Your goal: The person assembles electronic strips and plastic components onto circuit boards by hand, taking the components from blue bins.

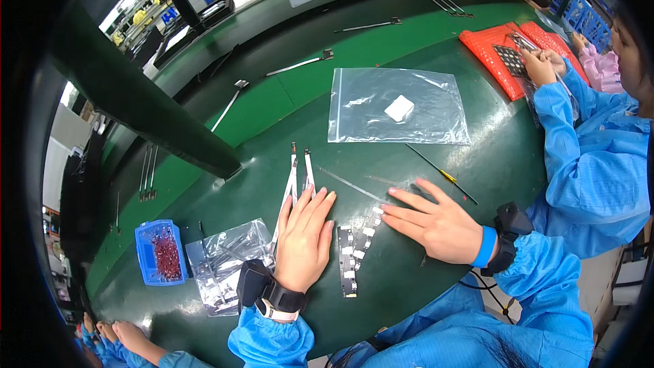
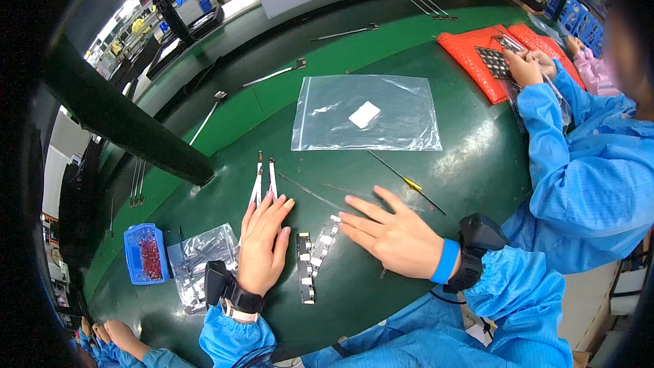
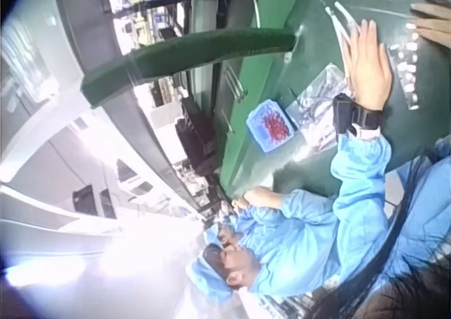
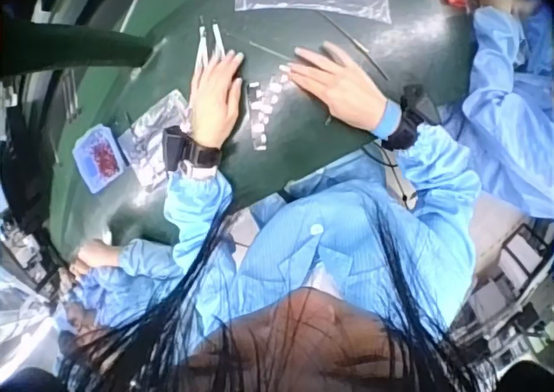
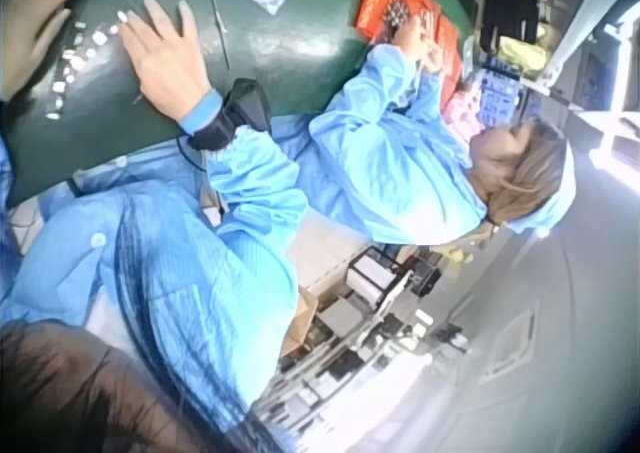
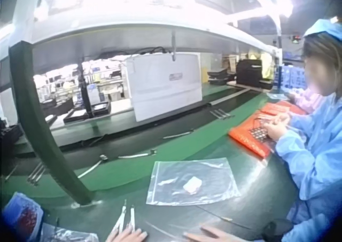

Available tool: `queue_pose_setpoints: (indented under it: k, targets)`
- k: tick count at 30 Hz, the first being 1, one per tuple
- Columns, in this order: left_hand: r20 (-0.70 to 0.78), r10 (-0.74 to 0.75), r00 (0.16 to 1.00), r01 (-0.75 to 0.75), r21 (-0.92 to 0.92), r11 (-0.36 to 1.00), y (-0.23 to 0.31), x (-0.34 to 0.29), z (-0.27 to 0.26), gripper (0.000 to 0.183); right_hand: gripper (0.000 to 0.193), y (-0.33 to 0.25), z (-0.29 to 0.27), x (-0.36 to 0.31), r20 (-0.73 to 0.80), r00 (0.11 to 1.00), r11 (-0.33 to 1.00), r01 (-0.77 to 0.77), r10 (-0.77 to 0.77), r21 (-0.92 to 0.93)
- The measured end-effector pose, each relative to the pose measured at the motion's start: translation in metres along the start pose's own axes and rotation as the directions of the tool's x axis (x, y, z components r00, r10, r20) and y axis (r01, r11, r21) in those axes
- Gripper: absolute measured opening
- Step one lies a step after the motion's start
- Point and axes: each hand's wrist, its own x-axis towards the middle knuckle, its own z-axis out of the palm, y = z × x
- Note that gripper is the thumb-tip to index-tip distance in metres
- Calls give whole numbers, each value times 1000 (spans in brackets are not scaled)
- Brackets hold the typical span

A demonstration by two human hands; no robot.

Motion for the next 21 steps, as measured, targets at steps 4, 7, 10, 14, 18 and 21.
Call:
queue_pose_setpoints:
  k: [4,7,10,14,18,21]
  targets:
    - [-75,-12,997,9,-45,999,0,-2,4,34,37,4,-4,-19,-50,997,978,-73,64,-195]
    - [-130,-13,991,3,-74,997,6,1,3,31,30,14,-12,-31,-104,991,980,-106,89,-168]
    - [-115,16,993,-30,-126,992,22,5,5,33,33,25,-18,-46,-263,916,950,-311,303,12]
    - [1,118,993,-118,-58,991,45,23,9,45,41,33,-24,-54,-160,857,869,-466,490,166]
    - [116,208,971,-212,22,977,54,45,22,50,52,30,-19,-54,-73,911,910,-396,406,123]
    - [172,313,934,-323,36,946,51,56,43,53,55,34,-10,-61,-22,940,932,-333,339,145]
